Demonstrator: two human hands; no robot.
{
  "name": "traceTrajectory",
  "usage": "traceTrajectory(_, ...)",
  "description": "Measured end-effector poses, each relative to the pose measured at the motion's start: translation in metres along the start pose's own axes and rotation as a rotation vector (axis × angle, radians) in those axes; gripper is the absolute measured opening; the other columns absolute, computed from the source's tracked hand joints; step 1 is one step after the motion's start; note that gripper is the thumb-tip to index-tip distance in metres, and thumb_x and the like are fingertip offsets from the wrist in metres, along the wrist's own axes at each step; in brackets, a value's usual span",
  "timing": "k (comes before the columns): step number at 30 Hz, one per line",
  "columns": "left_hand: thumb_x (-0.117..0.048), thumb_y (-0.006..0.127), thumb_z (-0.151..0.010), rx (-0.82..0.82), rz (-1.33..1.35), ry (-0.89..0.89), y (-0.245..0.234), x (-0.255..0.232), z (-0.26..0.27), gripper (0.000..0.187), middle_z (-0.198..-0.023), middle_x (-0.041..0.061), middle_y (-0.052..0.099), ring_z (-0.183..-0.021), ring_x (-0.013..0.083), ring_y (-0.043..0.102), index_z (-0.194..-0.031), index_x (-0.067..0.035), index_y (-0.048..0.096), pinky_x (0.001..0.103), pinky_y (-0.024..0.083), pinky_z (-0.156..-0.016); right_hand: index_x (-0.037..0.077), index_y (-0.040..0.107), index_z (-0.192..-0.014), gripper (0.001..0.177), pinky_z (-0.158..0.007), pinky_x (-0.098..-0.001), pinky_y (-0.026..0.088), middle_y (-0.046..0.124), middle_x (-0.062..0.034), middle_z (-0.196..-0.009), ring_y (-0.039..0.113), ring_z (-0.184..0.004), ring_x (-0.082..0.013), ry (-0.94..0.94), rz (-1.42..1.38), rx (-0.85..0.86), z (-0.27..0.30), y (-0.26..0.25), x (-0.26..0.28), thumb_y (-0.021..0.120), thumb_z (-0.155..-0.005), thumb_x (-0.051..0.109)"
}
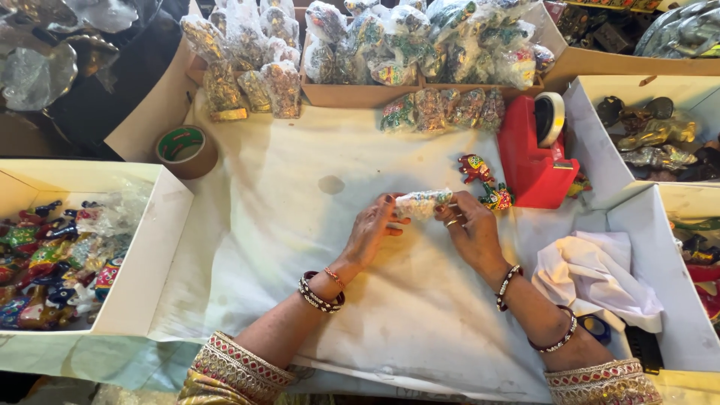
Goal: Packaging small colorful figurines into plastic bags and sealing them with tape.
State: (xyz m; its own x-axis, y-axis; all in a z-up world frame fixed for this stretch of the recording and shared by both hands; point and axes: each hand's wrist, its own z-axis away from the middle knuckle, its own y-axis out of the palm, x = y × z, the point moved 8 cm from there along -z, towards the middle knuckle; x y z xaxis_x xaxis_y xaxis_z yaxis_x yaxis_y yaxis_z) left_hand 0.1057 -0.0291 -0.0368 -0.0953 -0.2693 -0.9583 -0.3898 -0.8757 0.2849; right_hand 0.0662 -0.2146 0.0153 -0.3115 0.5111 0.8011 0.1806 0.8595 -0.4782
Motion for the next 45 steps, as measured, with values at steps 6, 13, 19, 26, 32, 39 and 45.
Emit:
traceTrajectory(6,-0.027,0.072,-0.097,-0.051,-0.329,0.218,-0.002,0.002,-0.003,0.037,-0.103,0.0,0.073,-0.091,0.0061,0.065,-0.125,-0.002,0.068,0.024,0.055,-0.083,0.002,0.068,-0.109,0.029,-0.069,-0.0237,0.053,0.071,-0.0002,-0.085,0.066,-0.075,-0.0068,0.167,-0.301,0.055,-0.004,0.017,-0.051,0.063,-0.101,0.029)
traceTrajectory(13,-0.034,0.066,-0.103,-0.116,-0.152,0.166,-0.025,0.011,-0.015,0.033,-0.097,-0.002,0.071,-0.09,0.004,0.065,-0.115,-0.003,0.069,0.022,0.053,-0.075,0.007,0.072,-0.104,0.022,-0.065,-0.0284,0.055,0.075,-0.003,-0.086,0.068,-0.07,-0.0128,0.088,0.037,0.171,0.002,0.02,-0.011,0.062,-0.099,0.026)
traceTrajectory(19,-0.035,0.065,-0.099,-0.182,-0.095,0.167,-0.025,0.0,-0.007,0.033,-0.102,-0.004,0.071,-0.091,0.0032,0.066,-0.118,-0.008,0.066,0.023,0.056,-0.076,0.012,0.075,-0.097,0.014,-0.069,-0.0373,0.057,0.075,-0.0066,-0.095,0.072,-0.079,-0.0257,-0.19,0.381,0.267,0.009,0.031,0.023,0.07,-0.091,0.023)
traceTrajectory(26,-0.033,0.066,-0.099,-0.092,-0.218,0.08,-0.042,0.016,-0.032,0.029,-0.094,-0.004,0.069,-0.083,0.0042,0.064,-0.114,-0.008,0.067,0.025,0.055,-0.069,0.011,0.073,-0.094,0.013,-0.067,-0.0395,0.055,0.073,-0.0078,-0.092,0.071,-0.08,-0.0279,-0.217,0.387,0.251,0.008,0.031,0.02,0.07,-0.091,0.024)
traceTrajectory(32,-0.031,0.067,-0.1,-0.326,-0.369,0.138,-0.101,-0.016,-0.103,0.021,-0.079,-0.006,0.065,-0.071,0.0046,0.056,-0.103,-0.011,0.071,0.025,0.048,-0.061,0.012,0.073,-0.093,0.014,-0.066,-0.0389,0.055,0.073,-0.0075,-0.088,0.071,-0.077,-0.0267,-0.185,0.371,0.258,0.008,0.031,0.02,0.069,-0.091,0.025)
traceTrajectory(39,-0.04,0.069,-0.095,-0.663,-0.743,0.252,-0.151,-0.037,-0.168,0.032,-0.069,0.004,0.065,-0.062,0.0171,0.057,-0.093,-0.008,0.07,0.036,0.044,-0.059,0.011,0.072,-0.092,0.014,-0.065,-0.0399,0.055,0.073,-0.0079,-0.086,0.07,-0.074,-0.0275,-0.162,0.363,0.249,0.005,0.029,0.026,0.07,-0.091,0.025)
traceTrajectory(45,-0.04,0.068,-0.094,-0.772,-0.773,0.204,-0.149,-0.034,-0.195,0.028,-0.08,0.008,0.072,-0.073,0.0295,0.067,-0.097,-0.012,0.071,0.043,0.049,-0.065,0.011,0.071,-0.093,0.014,-0.066,-0.042,0.054,0.073,-0.0088,-0.088,0.069,-0.079,-0.0305,-0.186,0.361,0.233,0.003,0.03,0.025,0.07,-0.091,0.024)
